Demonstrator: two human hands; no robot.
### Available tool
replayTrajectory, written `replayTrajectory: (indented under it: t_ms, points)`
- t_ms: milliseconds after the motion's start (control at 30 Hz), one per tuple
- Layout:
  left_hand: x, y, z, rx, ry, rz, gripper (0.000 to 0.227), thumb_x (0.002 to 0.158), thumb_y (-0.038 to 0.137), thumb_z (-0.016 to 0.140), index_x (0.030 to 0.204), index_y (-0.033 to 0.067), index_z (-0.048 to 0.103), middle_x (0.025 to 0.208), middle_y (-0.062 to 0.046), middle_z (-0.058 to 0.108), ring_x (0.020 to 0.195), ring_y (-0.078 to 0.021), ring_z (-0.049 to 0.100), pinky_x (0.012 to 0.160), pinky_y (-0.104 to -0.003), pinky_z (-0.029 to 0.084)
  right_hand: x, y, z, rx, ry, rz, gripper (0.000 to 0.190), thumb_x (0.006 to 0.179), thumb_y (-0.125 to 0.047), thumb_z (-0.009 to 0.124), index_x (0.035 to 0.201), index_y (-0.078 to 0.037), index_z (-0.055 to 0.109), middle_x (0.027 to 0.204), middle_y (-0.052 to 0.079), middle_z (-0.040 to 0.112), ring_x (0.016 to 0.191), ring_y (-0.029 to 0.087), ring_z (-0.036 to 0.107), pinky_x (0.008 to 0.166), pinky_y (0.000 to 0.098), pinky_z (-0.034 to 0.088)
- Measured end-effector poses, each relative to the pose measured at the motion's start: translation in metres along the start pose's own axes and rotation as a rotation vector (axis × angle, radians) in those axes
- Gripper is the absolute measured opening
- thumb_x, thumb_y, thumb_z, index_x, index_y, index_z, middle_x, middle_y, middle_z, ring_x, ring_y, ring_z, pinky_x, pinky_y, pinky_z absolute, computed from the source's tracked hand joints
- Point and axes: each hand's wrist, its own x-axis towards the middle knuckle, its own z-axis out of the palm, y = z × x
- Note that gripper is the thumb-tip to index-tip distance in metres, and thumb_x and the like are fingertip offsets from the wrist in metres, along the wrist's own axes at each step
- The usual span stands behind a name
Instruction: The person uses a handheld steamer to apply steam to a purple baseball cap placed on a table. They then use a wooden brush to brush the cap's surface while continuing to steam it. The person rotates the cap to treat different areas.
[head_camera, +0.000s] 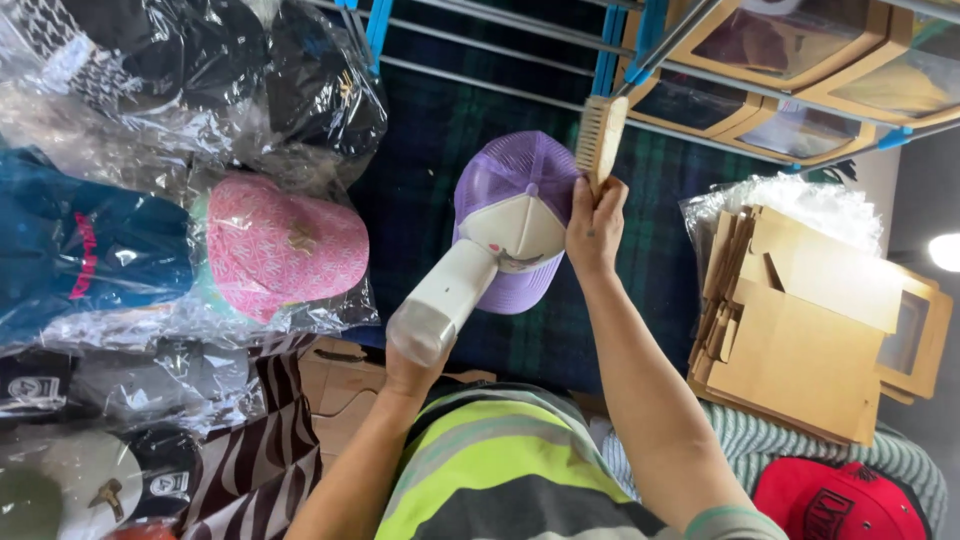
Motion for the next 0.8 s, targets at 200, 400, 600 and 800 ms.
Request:
replayTrajectory:
  t_ms: [200,400,600,800]
  points:
    - [-0.004,-0.007,-0.009,-0.07,0.178,-0.011,0.034,0.087,0.023,0.083,0.102,-0.0011,0.064,0.091,-0.008,0.064,0.08,-0.022,0.066,0.087,-0.034,0.056,-0.046,0.124,-0.04,-0.012,-0.138,0.415,0.043,0.111,-0.041,0.049,0.084,-0.008,0.058,0.07,0.014,0.059,0.073,0.035,0.065,0.076,0.045,0.048]
    - [-0.053,0.027,0.026,0.12,0.002,0.068,0.028,0.097,0.032,0.07,0.109,0.0096,0.059,0.104,-0.002,0.061,0.095,-0.008,0.057,0.098,-0.039,0.049,-0.074,0.178,-0.055,-0.481,-0.315,0.655,0.055,0.096,-0.058,0.067,0.135,-0.019,0.063,0.116,0.016,0.072,0.114,0.039,0.066,0.094,0.0513,0.054]
    - [0.042,0.122,0.006,-1.1,-0.253,-0.866,0.058,0.074,0.017,0.087,0.122,0.0158,0.054,0.098,-0.007,0.074,0.086,-0.0236,0.075,0.071,-0.037,0.057,-0.096,0.014,-0.092,0.169,-0.096,0.33,0.043,0.108,-0.042,0.056,0.1,-0.004,0.074,0.084,0.014,0.066,0.062,0.026,0.063,0.065,0.0355,0.051]
    - [0.058,0.153,0.061,-1.323,-0.191,-0.583,0.069,0.078,0.015,0.085,0.135,0.0076,0.046,0.114,-0.015,0.064,0.106,-0.0301,0.067,0.087,-0.042,0.053,-0.112,-0.069,-0.111,0.164,-0.483,-0.324,0.035,0.106,-0.025,0.046,0.099,0.004,0.065,0.087,0.022,0.06,0.079,0.043,0.062,0.078,0.0477,0.052]
